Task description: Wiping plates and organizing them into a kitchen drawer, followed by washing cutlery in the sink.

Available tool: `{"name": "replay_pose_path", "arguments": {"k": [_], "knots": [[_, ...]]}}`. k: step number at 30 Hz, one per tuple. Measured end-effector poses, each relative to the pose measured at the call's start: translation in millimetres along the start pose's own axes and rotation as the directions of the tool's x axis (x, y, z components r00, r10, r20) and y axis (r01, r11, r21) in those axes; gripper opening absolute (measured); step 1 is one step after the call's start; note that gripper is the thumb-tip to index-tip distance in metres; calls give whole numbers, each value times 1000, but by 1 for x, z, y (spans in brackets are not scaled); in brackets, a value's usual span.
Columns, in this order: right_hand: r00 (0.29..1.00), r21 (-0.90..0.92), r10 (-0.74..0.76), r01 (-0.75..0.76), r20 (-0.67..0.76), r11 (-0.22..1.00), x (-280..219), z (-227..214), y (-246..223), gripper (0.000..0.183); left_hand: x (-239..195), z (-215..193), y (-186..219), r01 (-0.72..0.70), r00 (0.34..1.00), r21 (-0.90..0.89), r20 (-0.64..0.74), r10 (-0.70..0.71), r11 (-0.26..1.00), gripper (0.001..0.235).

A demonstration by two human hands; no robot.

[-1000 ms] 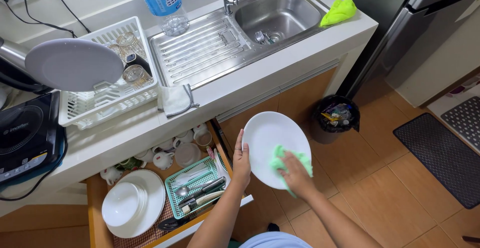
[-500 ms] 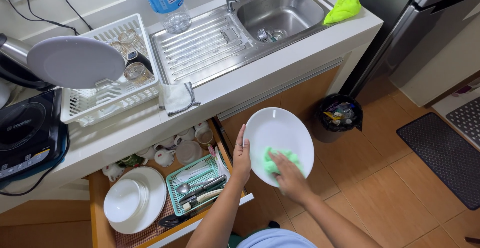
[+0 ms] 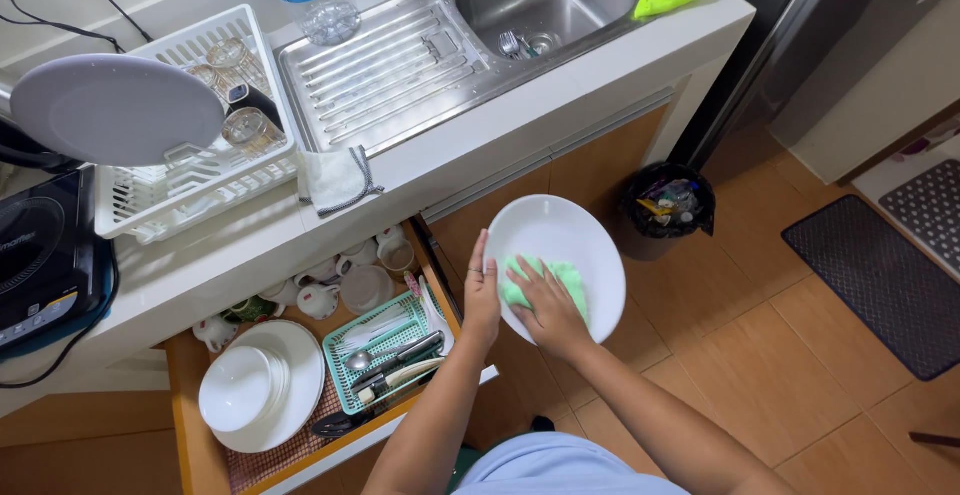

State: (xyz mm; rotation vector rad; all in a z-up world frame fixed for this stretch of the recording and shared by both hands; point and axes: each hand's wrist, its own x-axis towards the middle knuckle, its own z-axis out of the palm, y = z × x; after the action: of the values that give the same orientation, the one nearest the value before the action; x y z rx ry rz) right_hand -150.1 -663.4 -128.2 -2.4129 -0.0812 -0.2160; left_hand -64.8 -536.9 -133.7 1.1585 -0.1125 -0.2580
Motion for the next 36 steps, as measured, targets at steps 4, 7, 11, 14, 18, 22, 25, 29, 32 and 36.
{"name": "replay_pose_path", "arguments": {"k": [4, 7, 11, 14, 18, 22, 25, 29, 32, 36], "knots": [[966, 92, 224, -237, 129, 967, -10, -6, 66, 61, 0, -7, 22, 35, 998, 80, -46, -32, 996, 52], [956, -121, 275, -287, -107, 950, 13, -7, 121, 57, -4, 1, 25, 3, 1000, 104, 13, -4, 995, 53], [942, -15, 202, -214, -267, 977, 63, -24, 68, 60, -3, 20, 22, -82, 992, 244, 116, 55, 966, 52], [976, 80, 132, -120, -173, 990, 58, -21, 6, 58, 5, 16, 17, -24, 995, 167, 95, 8, 986, 53], [992, -21, -120, 121, 42, 992, 14, -31, -30, 57, 10, -2, 28, -65, 998, 11, 28, 65, 998, 52], [987, -37, -82, 88, 138, 995, 16, -40, 32, 60, 1, -6, 40, -44, 998, 19, 46, 43, 999, 52], [991, -103, 105, -114, -88, 988, 46, -40, 79, 58, -8, 4, 42, 68, 996, 48, 49, -70, 997, 52], [980, -143, 35, -64, -198, 988, 73, -40, 36, 63, -1, 8, 22, 3, 996, 54, 89, -7, 999, 50], [995, -11, -96, 96, 21, 995, 50, -34, -5, 67, 10, -7, 11, 70, 997, -47, 20, -70, 996, 50], [931, 23, -255, 259, 262, 966, 3, -62, -44, 89, 16, -25, 10, 94, 989, -54, -106, -99, 994, 47]]}}
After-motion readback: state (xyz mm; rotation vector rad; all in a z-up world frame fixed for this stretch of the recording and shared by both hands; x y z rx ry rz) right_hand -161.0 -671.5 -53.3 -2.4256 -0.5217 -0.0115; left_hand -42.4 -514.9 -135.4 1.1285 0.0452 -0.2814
